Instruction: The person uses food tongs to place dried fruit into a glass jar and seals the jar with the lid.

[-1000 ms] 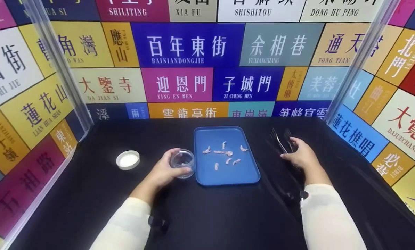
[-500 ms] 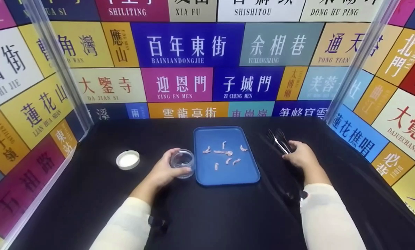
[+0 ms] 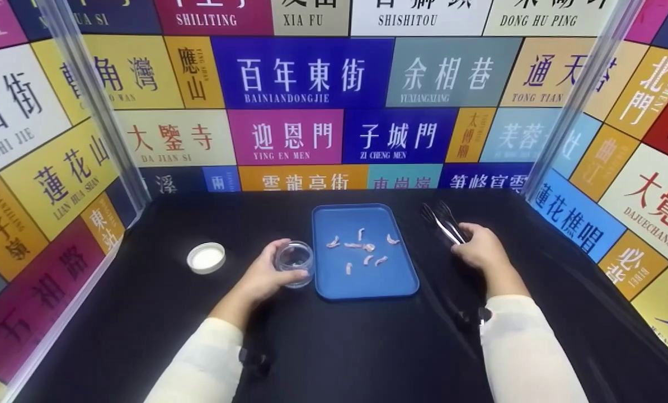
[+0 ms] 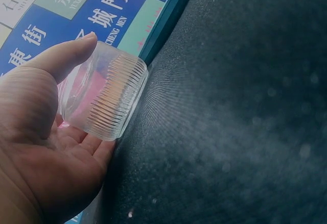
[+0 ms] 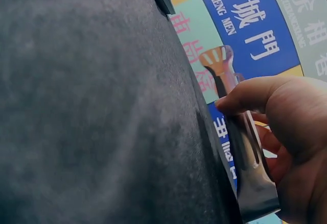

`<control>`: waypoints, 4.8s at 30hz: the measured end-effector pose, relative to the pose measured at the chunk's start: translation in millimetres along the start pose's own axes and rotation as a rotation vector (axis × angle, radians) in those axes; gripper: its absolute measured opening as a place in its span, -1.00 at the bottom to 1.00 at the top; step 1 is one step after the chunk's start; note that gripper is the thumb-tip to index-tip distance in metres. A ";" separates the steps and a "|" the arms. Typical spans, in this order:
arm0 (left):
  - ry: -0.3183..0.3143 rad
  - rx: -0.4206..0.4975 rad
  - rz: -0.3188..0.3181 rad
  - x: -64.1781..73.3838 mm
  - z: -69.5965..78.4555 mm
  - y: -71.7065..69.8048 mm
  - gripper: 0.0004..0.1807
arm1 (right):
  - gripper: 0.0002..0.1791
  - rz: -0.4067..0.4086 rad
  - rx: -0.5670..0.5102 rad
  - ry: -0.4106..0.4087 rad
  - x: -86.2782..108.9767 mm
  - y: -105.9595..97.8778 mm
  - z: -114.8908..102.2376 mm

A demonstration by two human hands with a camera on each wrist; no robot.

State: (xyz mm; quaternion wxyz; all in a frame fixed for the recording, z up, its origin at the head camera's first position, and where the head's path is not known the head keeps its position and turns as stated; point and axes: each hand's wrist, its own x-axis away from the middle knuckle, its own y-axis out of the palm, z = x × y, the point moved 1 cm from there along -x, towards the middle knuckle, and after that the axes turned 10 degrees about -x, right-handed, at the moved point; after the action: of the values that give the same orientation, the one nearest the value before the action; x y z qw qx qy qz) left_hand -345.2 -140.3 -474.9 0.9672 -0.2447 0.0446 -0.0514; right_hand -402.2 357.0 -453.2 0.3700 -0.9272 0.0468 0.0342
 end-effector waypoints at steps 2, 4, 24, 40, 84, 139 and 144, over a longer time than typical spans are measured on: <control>-0.002 -0.001 -0.001 0.3 -0.3 -0.3 0.04 | -0.17 0.008 -0.003 -0.004 0.2 -0.2 -3.8; -0.004 0.001 -0.002 0.3 -0.6 -0.4 0.04 | -0.17 0.008 -0.002 -0.009 0.2 -0.4 -6.6; 0.010 0.012 0.006 0.5 -0.2 0.6 0.04 | -0.19 -0.038 0.009 -0.022 2.1 5.8 -23.6; 0.015 0.002 -0.001 -0.7 -1.1 0.8 0.03 | -0.30 -0.199 0.052 -0.009 8.2 17.6 -55.3; 0.021 -0.003 0.000 0.7 0.9 1.1 0.03 | -0.65 -0.191 0.160 -0.186 10.5 33.9 -68.5; 0.020 0.022 -0.012 -1.7 0.4 -0.8 0.06 | -0.63 -0.177 -0.056 -0.505 80.7 124.1 -193.7; 0.020 0.024 -0.008 -3.4 0.5 -0.1 0.07 | -0.63 -0.184 -0.007 -0.507 82.3 129.6 -194.6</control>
State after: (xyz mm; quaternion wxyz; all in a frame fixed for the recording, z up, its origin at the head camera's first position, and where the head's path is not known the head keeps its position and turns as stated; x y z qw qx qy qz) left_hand -348.6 -139.7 -474.2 0.9693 -0.2329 0.0524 -0.0583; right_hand -329.4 124.3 -408.9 0.3682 -0.8908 -0.1318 0.2315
